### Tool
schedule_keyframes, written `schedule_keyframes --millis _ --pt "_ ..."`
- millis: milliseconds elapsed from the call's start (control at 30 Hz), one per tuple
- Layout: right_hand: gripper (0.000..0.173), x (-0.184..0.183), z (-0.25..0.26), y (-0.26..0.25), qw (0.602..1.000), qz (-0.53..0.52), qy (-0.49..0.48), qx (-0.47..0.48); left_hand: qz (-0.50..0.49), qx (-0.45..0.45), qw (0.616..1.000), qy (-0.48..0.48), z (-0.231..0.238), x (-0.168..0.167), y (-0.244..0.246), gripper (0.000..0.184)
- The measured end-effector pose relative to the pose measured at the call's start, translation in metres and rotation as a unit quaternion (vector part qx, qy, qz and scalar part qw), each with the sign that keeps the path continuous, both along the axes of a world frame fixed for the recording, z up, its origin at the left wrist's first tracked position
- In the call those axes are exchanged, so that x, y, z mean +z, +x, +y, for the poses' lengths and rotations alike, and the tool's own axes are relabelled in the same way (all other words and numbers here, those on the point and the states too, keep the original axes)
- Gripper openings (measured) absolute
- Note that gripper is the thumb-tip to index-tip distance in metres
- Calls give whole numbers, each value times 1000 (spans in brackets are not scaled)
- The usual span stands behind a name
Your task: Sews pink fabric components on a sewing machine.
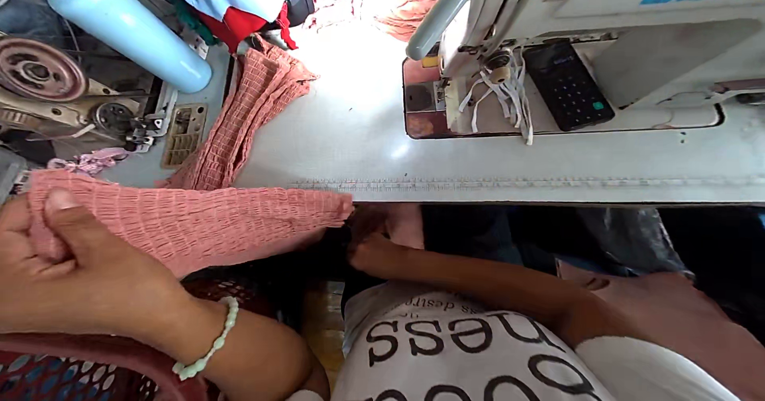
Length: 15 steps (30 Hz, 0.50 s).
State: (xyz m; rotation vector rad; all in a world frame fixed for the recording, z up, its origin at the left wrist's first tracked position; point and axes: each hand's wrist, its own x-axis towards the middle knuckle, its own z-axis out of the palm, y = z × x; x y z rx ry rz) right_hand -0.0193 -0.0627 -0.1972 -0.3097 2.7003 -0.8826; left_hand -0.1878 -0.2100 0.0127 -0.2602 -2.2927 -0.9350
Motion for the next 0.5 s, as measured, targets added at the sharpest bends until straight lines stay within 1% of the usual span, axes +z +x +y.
schedule_keyframes --millis 33,100,167,233,300,367,433,500 --pt "20 -10 -10 -6 999 -17 38 22 9 -6 1000 -7 3 1 2 32" --pt "23 -18 -23 -15 995 -57 67 56 3 -18 999 -30 3 -3 2 33" --pt "22 -23 -29 -17 997 -1 66 42 0 -29 999 -41 -1 -15 -4 36" --pt "21 -16 -26 -18 998 34 50 9 5 -63 997 -33 -5 -27 -9 35" --pt "20 -4 -15 -18 999 38 17 -35 8 -107 994 -27 -7 -38 -13 34" --pt "20 7 -2 -16 994 43 -45 -92 7 -133 990 -42 -8 -46 -16 32" --pt "16 12 10 -11 980 77 -105 -148 15 -146 987 -60 -7 -52 -18 31" --pt "16 15 20 -7 965 87 -158 -191 16 -148 986 -74 -8 -56 -20 29"
